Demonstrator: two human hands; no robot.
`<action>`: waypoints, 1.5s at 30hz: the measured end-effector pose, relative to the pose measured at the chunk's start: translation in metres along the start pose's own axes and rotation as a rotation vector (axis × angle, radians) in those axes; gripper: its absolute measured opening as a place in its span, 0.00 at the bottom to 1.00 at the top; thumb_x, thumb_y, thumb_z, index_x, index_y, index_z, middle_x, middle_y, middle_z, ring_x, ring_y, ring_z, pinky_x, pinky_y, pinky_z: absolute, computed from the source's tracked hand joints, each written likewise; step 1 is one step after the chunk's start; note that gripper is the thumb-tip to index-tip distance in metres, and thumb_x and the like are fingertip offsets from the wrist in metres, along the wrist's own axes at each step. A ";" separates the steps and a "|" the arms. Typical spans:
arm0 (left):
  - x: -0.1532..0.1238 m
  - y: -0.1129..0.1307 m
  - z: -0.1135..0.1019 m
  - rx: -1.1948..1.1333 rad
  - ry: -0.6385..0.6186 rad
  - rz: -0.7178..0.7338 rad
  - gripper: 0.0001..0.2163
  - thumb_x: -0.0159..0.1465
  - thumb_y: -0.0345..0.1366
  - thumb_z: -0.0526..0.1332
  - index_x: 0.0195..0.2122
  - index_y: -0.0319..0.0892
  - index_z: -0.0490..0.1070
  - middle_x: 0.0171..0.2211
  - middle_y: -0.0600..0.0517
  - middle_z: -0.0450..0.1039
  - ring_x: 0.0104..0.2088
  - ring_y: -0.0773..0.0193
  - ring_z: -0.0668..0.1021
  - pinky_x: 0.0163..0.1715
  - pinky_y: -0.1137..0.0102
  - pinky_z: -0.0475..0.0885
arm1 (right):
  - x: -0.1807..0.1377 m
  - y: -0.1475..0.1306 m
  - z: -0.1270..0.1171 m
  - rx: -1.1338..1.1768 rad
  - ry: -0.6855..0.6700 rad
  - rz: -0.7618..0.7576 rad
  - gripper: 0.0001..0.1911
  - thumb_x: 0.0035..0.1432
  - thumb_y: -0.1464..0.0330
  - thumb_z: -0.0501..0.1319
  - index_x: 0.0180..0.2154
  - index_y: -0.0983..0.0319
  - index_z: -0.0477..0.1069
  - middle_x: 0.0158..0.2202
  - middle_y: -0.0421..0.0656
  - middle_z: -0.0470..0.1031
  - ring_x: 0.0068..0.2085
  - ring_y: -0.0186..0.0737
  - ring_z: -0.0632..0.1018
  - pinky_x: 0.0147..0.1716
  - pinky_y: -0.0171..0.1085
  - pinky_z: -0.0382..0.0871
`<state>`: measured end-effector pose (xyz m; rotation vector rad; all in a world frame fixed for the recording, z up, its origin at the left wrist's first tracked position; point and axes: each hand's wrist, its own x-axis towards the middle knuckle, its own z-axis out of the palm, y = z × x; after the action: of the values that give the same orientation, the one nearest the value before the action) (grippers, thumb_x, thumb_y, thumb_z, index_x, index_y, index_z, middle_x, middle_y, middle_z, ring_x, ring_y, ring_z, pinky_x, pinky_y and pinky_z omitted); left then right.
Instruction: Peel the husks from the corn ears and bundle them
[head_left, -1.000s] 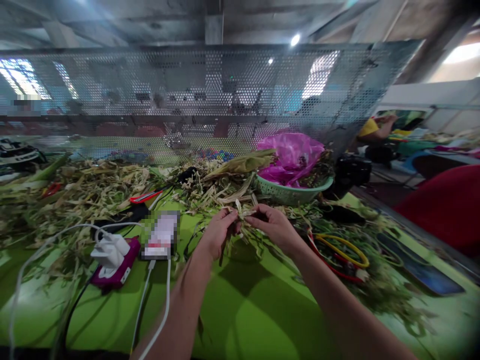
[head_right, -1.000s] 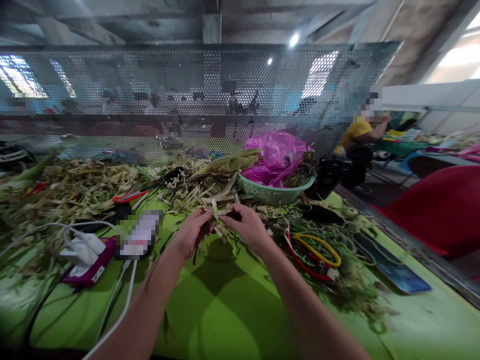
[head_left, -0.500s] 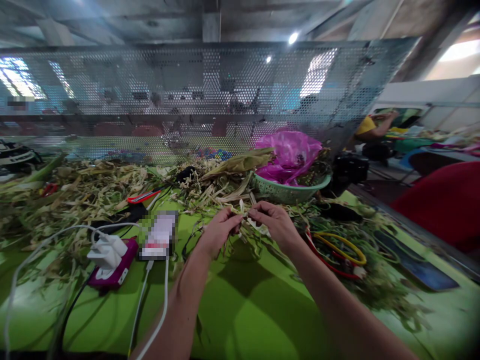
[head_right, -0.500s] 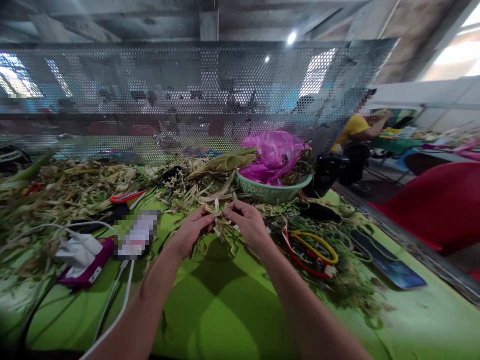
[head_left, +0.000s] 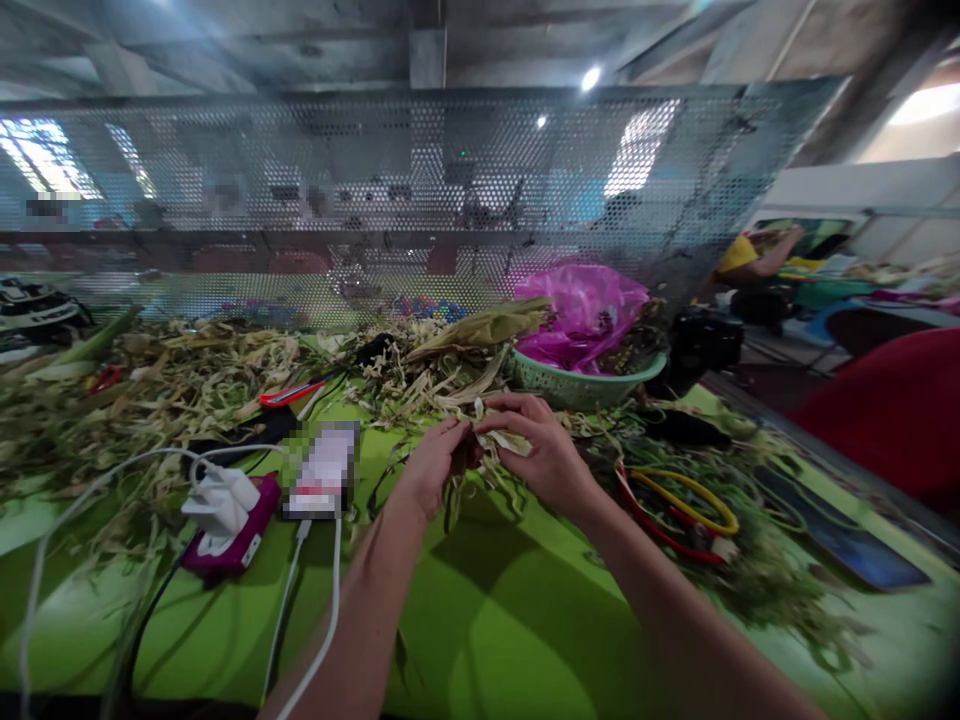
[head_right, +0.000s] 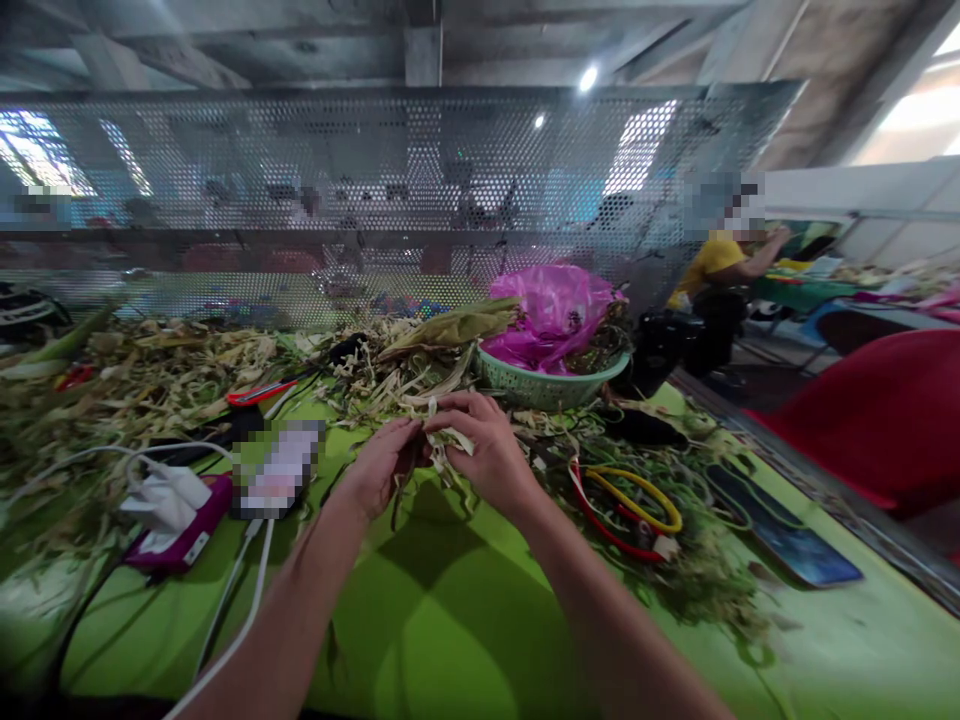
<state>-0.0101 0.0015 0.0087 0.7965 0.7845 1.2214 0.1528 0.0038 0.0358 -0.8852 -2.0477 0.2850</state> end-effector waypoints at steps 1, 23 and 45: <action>0.000 0.000 0.000 0.003 0.003 0.005 0.10 0.53 0.41 0.66 0.28 0.41 0.68 0.23 0.55 0.68 0.24 0.70 0.70 0.27 0.73 0.66 | 0.000 0.000 0.000 -0.021 -0.004 -0.008 0.17 0.49 0.78 0.61 0.38 0.53 0.77 0.48 0.43 0.72 0.52 0.48 0.70 0.53 0.48 0.61; -0.007 0.000 0.002 0.292 -0.189 0.194 0.16 0.57 0.45 0.66 0.42 0.42 0.75 0.39 0.51 0.75 0.42 0.62 0.73 0.46 0.70 0.64 | -0.001 0.000 0.010 0.419 0.197 0.439 0.14 0.50 0.57 0.66 0.30 0.61 0.70 0.26 0.39 0.69 0.28 0.35 0.68 0.29 0.34 0.63; -0.011 0.008 0.003 0.216 -0.162 0.059 0.08 0.50 0.30 0.68 0.32 0.40 0.73 0.24 0.56 0.68 0.25 0.71 0.68 0.28 0.74 0.61 | 0.004 -0.003 0.008 0.969 0.295 0.725 0.14 0.40 0.63 0.73 0.25 0.62 0.71 0.21 0.36 0.71 0.22 0.30 0.68 0.24 0.32 0.63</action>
<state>-0.0131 -0.0083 0.0177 1.0881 0.7715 1.1203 0.1435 0.0053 0.0355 -0.9025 -1.0141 1.3132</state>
